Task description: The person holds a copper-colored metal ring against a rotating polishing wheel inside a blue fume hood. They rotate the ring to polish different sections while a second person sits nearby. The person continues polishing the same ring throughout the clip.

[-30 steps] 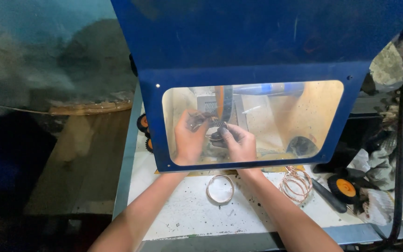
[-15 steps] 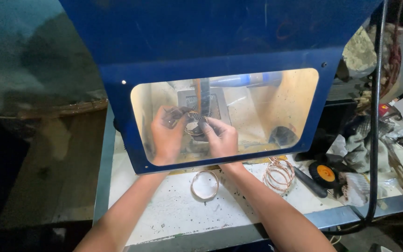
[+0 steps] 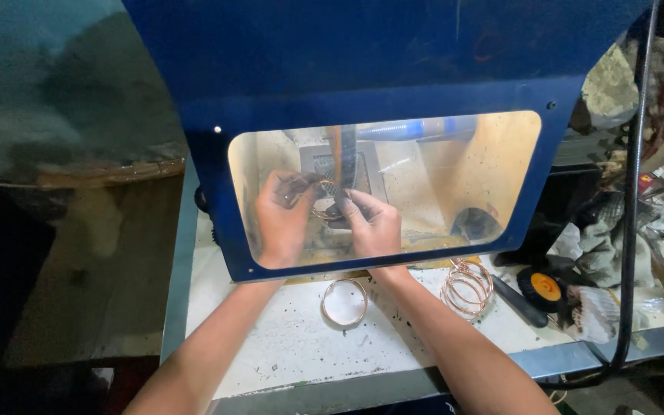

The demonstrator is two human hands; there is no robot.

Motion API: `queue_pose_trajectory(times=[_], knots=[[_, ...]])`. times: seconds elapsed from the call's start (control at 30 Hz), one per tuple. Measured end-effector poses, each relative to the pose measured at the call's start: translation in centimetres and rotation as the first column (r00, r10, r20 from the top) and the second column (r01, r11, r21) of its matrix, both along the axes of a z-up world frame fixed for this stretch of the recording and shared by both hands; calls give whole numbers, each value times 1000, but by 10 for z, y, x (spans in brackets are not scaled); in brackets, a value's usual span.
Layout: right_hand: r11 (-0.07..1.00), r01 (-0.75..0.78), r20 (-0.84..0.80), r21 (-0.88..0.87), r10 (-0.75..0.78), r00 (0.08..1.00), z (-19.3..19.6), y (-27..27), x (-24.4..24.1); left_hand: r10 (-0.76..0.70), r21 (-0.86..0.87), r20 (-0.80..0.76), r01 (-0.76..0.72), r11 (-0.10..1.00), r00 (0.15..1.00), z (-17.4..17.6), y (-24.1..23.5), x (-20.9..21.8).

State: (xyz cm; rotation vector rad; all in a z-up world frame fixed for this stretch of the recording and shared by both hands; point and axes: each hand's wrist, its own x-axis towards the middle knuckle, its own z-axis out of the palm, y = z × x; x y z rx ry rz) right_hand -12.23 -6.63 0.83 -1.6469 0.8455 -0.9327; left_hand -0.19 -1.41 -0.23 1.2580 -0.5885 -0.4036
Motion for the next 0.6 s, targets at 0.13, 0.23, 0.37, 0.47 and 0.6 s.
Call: queue_pose_trajectory(times=[0.13,0.23,0.37,0.47,0.6], knots=[[998,17,-17,-59,-18,1000,-4,-3,-1,10,7,27,-10,1000,1000,0,1,-1],[995,24,-37,-98,-27,999,-3,-4,-2,-3,-3,0,3,1000,1000,2,3,-2],[993,29,-43,-115,-35,998,-4,-5,-2,-14,13,6,14,1000,1000,-3,1,1],[986,39,-57,-164,-49,997,-6,-7,-2,-8,24,15,8,1000,1000,-7,1,3],[988,40,-49,-147,-47,998,0,-3,-3,-16,37,13,15,999,1000,-6,1,3]])
